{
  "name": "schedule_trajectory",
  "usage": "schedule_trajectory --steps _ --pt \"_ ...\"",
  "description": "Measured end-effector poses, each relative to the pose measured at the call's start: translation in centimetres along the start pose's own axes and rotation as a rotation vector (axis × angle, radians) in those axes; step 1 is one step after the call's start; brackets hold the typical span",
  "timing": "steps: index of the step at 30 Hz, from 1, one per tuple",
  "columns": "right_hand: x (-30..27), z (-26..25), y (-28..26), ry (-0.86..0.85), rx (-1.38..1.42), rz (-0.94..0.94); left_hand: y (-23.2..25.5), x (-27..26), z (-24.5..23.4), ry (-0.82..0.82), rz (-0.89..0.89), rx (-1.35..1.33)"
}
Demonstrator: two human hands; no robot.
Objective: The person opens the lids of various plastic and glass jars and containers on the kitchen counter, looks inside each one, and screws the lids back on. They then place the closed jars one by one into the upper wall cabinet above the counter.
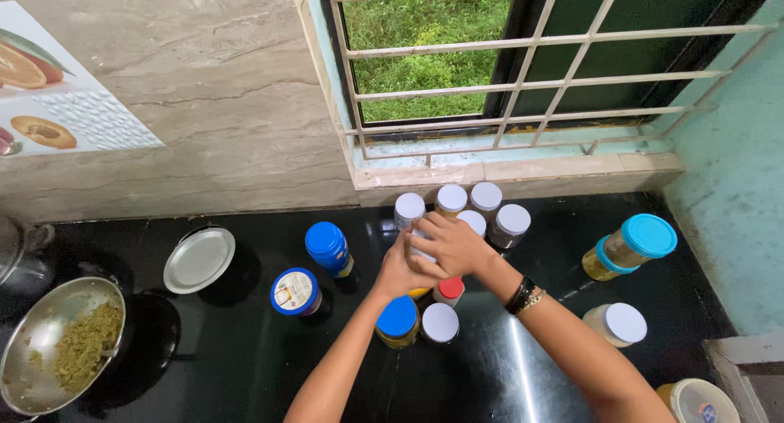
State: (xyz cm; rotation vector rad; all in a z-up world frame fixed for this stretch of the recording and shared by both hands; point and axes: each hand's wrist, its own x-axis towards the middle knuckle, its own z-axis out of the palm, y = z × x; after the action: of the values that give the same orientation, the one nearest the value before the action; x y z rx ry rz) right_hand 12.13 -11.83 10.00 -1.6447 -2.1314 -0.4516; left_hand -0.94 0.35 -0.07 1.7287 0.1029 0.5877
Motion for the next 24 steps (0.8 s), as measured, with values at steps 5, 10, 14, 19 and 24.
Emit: schedule_trajectory --steps 5,10,14,19,24 --pt "-1.5 1.9 -0.2 -0.02 -0.002 0.08 0.2 -1.3 1.0 0.107 -0.008 0.105" --pt "-2.4 2.8 -0.5 -0.046 0.004 0.177 0.9 -1.9 1.7 0.156 -0.027 0.113" --pt "-2.5 2.9 -0.4 -0.034 0.018 0.236 0.9 -1.6 2.2 0.176 -0.07 0.137" --pt "-2.6 2.7 -0.6 -0.034 -0.019 0.291 0.6 -1.7 3.0 0.217 -0.093 0.146" --pt "-2.4 2.4 -0.8 -0.075 -0.063 0.409 0.4 -1.4 3.8 0.285 -0.016 0.238"
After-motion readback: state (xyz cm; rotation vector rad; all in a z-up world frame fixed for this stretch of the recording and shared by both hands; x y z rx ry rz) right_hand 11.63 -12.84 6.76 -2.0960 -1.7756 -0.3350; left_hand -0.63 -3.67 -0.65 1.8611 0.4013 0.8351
